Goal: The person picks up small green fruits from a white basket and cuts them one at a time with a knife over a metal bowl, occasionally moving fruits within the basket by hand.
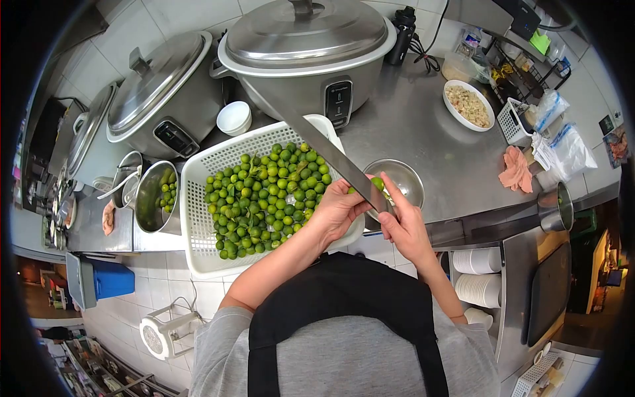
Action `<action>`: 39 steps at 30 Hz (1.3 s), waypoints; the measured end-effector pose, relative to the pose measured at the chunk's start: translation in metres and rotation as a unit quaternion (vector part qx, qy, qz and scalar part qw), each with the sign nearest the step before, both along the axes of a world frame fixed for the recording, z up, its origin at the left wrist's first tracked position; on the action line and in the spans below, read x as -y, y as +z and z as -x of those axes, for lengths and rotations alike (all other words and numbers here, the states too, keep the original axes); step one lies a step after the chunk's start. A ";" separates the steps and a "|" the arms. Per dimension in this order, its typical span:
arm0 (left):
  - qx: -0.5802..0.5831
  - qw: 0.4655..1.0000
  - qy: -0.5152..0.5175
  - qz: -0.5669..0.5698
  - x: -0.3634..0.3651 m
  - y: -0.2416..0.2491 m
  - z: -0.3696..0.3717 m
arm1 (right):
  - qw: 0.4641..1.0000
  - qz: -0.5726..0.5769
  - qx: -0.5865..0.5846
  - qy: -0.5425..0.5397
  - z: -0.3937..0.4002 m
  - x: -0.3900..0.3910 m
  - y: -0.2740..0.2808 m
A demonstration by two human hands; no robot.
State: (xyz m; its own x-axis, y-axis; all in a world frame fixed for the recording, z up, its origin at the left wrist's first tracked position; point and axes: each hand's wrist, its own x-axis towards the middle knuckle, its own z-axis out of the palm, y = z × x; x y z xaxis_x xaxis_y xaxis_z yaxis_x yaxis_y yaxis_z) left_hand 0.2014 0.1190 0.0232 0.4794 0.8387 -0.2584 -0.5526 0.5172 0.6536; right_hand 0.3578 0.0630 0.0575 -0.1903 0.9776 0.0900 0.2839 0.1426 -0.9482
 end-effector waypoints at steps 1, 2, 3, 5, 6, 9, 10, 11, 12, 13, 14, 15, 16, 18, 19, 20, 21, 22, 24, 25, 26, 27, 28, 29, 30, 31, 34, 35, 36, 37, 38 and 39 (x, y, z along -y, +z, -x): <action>0.001 1.000 -0.005 0.001 0.000 -0.001 0.001 | 1.000 -0.009 0.009 -0.001 0.000 0.000 -0.002; 0.011 1.000 0.001 0.010 0.000 0.000 0.001 | 1.000 -0.021 0.021 -0.009 0.000 0.001 -0.004; 0.021 1.000 0.007 0.020 0.000 0.001 0.001 | 0.999 -0.033 0.034 -0.017 -0.002 0.003 -0.007; 0.040 0.999 0.020 0.030 -0.001 0.001 0.004 | 0.997 -0.034 0.054 -0.032 -0.007 0.007 -0.015; 0.049 0.998 0.026 0.030 -0.003 0.000 0.008 | 0.997 -0.022 0.062 -0.040 -0.011 0.010 -0.020; 0.065 0.996 0.059 0.029 -0.006 0.011 0.016 | 0.996 0.011 0.062 -0.056 -0.024 0.019 -0.031; 0.066 0.996 0.059 0.022 -0.008 0.011 0.019 | 0.996 0.022 0.058 -0.059 -0.026 0.020 -0.033; 0.066 0.996 0.058 0.015 -0.009 0.011 0.021 | 0.997 0.026 0.058 -0.053 -0.027 0.020 -0.034; 0.058 0.997 0.054 0.002 -0.009 0.013 0.021 | 0.997 0.029 0.057 -0.048 -0.027 0.019 -0.031; 0.049 0.997 0.055 -0.013 -0.007 0.013 0.020 | 0.997 0.033 0.056 -0.044 -0.026 0.018 -0.028; 0.040 0.997 0.055 -0.028 -0.006 0.013 0.019 | 0.997 0.033 0.048 -0.042 -0.025 0.016 -0.026; 0.031 0.997 0.056 -0.043 -0.005 0.014 0.018 | 0.998 0.033 0.039 -0.039 -0.021 0.012 -0.025; 0.026 0.997 0.054 -0.047 -0.005 0.014 0.018 | 0.998 0.034 0.031 -0.035 -0.018 0.010 -0.024; 0.016 0.997 0.058 -0.055 -0.006 0.015 0.022 | 0.999 0.034 0.030 -0.028 -0.012 0.006 -0.021; 0.034 0.997 0.053 -0.052 -0.007 0.014 0.025 | 0.999 0.034 0.028 -0.020 -0.007 0.003 -0.021; 0.051 0.996 0.054 -0.050 -0.009 0.011 0.028 | 0.998 0.060 -0.018 -0.011 -0.004 0.001 -0.020; 0.065 0.995 0.064 -0.049 -0.010 0.009 0.035 | 0.994 0.089 -0.064 0.006 -0.003 0.002 -0.022; 0.105 0.993 0.061 -0.011 -0.012 0.009 0.043 | 0.986 0.120 -0.110 0.030 -0.001 0.001 -0.024; 0.166 0.979 0.114 -0.006 -0.021 0.014 0.081 | 0.981 0.141 -0.129 0.044 0.001 -0.001 -0.024; 0.216 0.966 0.143 -0.025 -0.028 0.014 0.106 | 0.983 0.123 -0.128 0.048 -0.001 0.000 -0.026; 0.229 0.949 0.214 -0.040 -0.031 0.018 0.135 | 0.984 0.124 -0.120 0.042 -0.007 -0.002 -0.031; 0.244 0.928 0.275 -0.052 -0.031 0.022 0.166 | 0.986 0.124 -0.111 0.028 -0.013 -0.004 -0.035; 0.224 0.921 0.302 -0.098 -0.029 0.024 0.199 | 0.987 0.123 -0.100 0.017 -0.017 -0.005 -0.038; 0.203 0.913 0.323 -0.143 -0.025 0.025 0.233 | 0.989 0.121 -0.090 0.001 -0.021 -0.005 -0.042; 0.146 0.898 0.395 -0.129 -0.021 0.023 0.266 | 0.990 0.119 -0.080 -0.018 -0.026 -0.005 -0.046; 0.086 0.875 0.462 -0.114 -0.016 0.021 0.296 | 0.990 0.120 -0.078 -0.022 -0.032 -0.005 -0.050; -0.039 0.829 0.555 -0.054 0.001 0.010 0.358 | 0.991 0.113 -0.069 -0.033 -0.042 -0.006 -0.058; -0.068 0.808 0.584 -0.028 0.005 0.006 0.371 | 0.991 0.115 -0.067 -0.035 -0.044 -0.007 -0.059; -0.073 0.807 0.586 -0.019 0.012 0.005 0.376 | 0.990 0.115 -0.065 -0.038 -0.045 -0.007 -0.059; -0.092 0.798 0.596 -0.021 0.014 0.001 0.378 | 0.990 0.116 -0.063 -0.042 -0.045 -0.008 -0.059; -0.112 0.788 0.605 -0.021 0.016 -0.003 0.379 | 0.990 0.118 -0.069 -0.042 -0.044 -0.008 -0.058; -0.130 0.780 0.612 -0.021 0.018 -0.006 0.377 | 0.989 0.121 -0.074 -0.044 -0.041 -0.009 -0.055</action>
State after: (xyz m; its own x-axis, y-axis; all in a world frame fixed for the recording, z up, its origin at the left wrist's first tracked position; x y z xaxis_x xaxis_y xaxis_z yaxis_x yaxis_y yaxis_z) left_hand -0.1755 0.1011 0.0171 -0.7515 0.6366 -0.1729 -0.4607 -0.3189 0.8283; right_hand 0.3988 0.0718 0.0025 -0.1052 0.9862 -0.1274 0.1405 -0.1121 -0.9837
